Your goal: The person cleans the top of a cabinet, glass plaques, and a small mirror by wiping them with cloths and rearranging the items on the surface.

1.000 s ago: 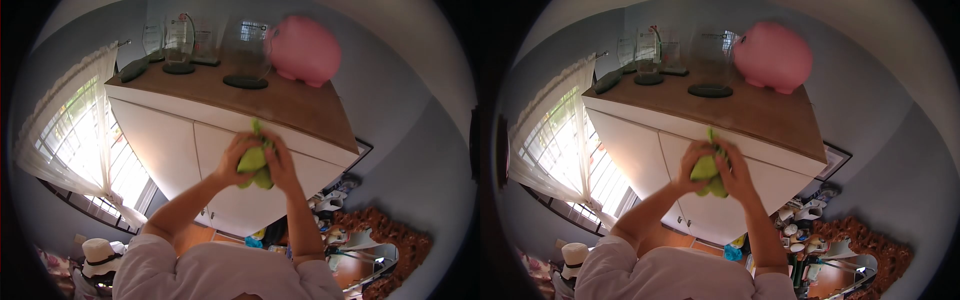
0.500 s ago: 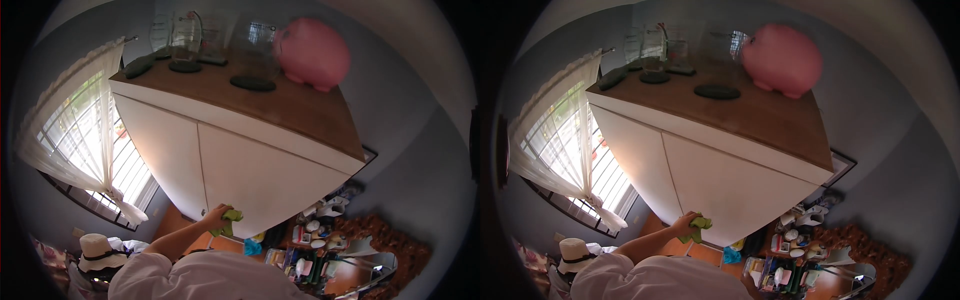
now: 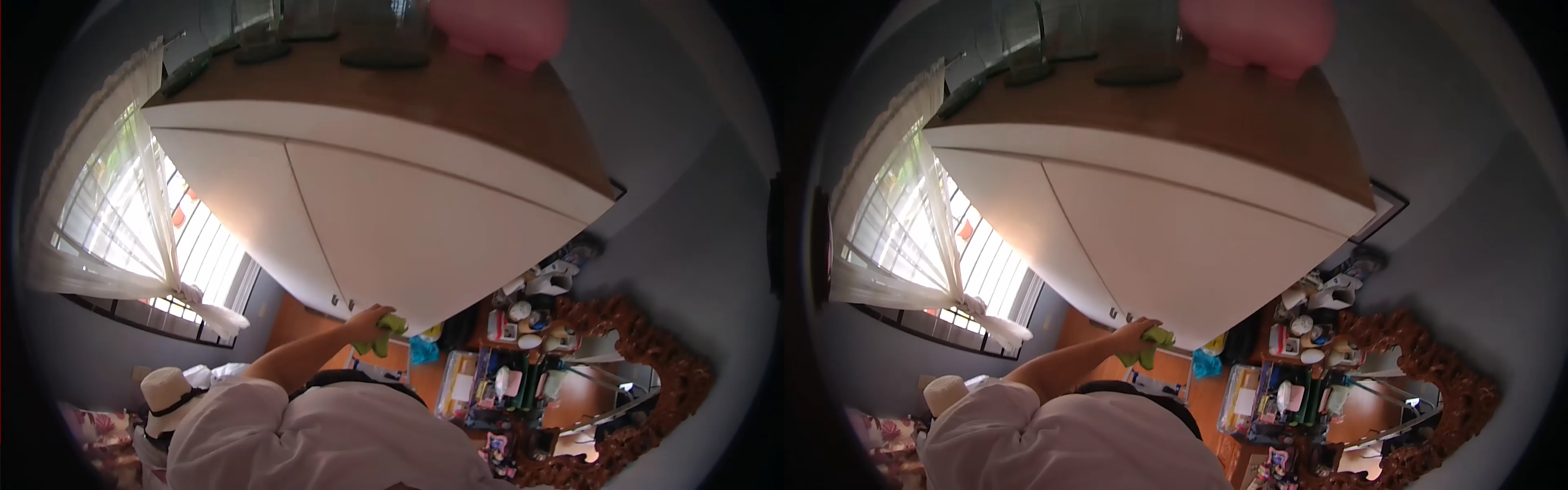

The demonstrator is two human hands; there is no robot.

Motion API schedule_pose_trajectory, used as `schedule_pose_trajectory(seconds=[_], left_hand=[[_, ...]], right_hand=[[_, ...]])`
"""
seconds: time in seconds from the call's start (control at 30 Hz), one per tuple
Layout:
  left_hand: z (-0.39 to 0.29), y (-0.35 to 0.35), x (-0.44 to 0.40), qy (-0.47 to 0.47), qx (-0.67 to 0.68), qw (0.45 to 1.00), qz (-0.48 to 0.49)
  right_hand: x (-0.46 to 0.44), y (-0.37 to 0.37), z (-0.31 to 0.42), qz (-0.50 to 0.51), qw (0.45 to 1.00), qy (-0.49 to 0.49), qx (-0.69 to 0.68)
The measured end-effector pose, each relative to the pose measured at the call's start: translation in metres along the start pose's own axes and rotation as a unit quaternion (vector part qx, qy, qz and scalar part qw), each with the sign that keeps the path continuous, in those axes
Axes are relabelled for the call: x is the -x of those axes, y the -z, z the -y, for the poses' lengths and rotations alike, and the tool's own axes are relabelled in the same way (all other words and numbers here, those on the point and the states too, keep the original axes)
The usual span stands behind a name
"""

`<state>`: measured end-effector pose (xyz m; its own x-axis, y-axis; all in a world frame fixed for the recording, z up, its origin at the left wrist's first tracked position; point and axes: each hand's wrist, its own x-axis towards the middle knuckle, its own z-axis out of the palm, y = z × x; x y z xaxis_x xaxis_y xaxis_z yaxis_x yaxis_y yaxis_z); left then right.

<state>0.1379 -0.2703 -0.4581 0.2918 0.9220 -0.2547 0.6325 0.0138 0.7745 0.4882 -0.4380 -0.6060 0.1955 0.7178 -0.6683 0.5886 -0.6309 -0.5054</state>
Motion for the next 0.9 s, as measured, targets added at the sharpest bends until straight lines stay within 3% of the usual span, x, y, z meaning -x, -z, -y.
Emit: schedule_pose_trajectory(seconds=[0.1, 0.33, 0.53, 0.67, 0.9], left_hand=[[0.002, -0.008, -0.01, 0.019, 0.014, 0.999, 0.036], [0.008, -0.033, -0.029, 0.024, -0.11, 0.993, 0.026], [0.018, -0.057, -0.025, 0.004, -0.071, 0.994, 0.082], [0.013, -0.059, -0.017, 0.005, 0.003, 0.998, 0.07], [-0.047, 0.009, 0.001, 0.019, 0.109, 0.993, 0.044]], right_hand=[[0.013, -0.005, -0.024, 0.006, 1.0, -0.026, -0.008], [0.043, -0.016, -0.079, 0.019, 0.995, -0.09, -0.031], [0.054, -0.018, -0.102, 0.019, 0.992, -0.12, -0.041], [0.053, -0.011, -0.104, 0.008, 0.993, -0.111, -0.04], [0.042, 0.014, -0.082, -0.019, 0.998, -0.059, -0.024]])
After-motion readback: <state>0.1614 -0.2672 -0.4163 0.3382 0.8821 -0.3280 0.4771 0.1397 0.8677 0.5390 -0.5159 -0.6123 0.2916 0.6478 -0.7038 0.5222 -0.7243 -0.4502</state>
